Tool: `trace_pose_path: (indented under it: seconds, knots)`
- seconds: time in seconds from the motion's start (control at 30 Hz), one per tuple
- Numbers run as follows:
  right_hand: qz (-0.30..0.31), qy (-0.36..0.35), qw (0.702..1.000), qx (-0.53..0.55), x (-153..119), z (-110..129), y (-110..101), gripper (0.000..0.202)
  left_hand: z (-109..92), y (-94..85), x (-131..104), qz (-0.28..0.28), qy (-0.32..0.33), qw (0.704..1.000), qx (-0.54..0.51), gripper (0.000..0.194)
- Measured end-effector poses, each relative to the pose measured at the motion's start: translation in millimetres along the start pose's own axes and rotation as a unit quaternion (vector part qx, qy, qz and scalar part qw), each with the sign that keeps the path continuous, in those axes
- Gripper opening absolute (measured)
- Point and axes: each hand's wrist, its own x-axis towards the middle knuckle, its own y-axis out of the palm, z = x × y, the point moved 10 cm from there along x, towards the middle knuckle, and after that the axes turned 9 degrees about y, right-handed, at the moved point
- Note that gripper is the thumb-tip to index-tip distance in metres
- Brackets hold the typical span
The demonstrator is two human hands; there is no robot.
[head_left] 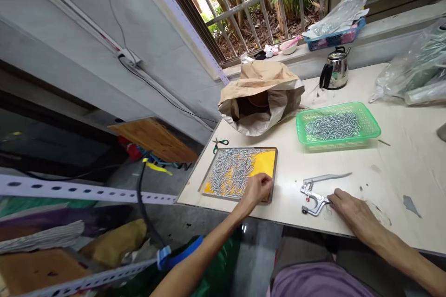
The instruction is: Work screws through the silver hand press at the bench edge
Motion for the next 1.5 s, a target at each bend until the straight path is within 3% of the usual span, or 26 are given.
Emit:
trace_pose_path:
  seconds: [0.1, 0.17, 0.3, 0.5, 0.67, 0.9, 1.0, 1.13, 1.37, 1.5]
  knots:
    - [-0.012, -0.017, 1.000, 0.011, -1, 4, -7, 0.025, -26, 54.3, -14, 0.093, -0.053, 0.976, -0.190, 0.014]
    - [-0.029, -0.033, 0.999, 0.026, -4, 8, -13, 0.025, -38, 82.8, -22, 0.130, -0.085, 0.956, -0.248, 0.020]
    - [-0.048, -0.041, 0.997, 0.036, -8, 11, -18, 0.029, -41, 107.1, -26, 0.148, -0.116, 0.951, -0.245, 0.031]
    - [-0.008, -0.046, 0.999, 0.012, -5, 12, -7, 0.026, -43, 109.2, -19, 0.200, -0.093, 0.961, -0.169, 0.030]
    - [-0.022, -0.035, 0.999, 0.014, -6, 9, -3, 0.023, -50, 109.3, -18, 0.233, -0.084, 0.959, -0.136, 0.024]
    - [-0.028, 0.003, 1.000, -0.009, 18, -11, -13, 0.014, -50, 101.0, -26, 0.127, -0.054, 0.981, -0.137, 0.020]
    - [-0.034, 0.009, 0.997, -0.067, 41, -22, -21, 0.025, -48, 110.2, -32, 0.156, -0.071, 0.974, -0.150, 0.020]
    - [-0.027, 0.002, 0.996, -0.081, 61, -28, -21, 0.018, -46, 121.5, -35, 0.212, -0.096, 0.957, -0.175, 0.020]
    - [-0.050, -0.013, 0.997, -0.064, 58, -25, -20, 0.016, -45, 130.7, -44, 0.274, -0.160, 0.928, -0.196, 0.023]
    - [-0.031, -0.024, 0.999, -0.031, 53, -26, -19, 0.020, -44, 131.0, -52, 0.263, -0.209, 0.918, -0.211, 0.026]
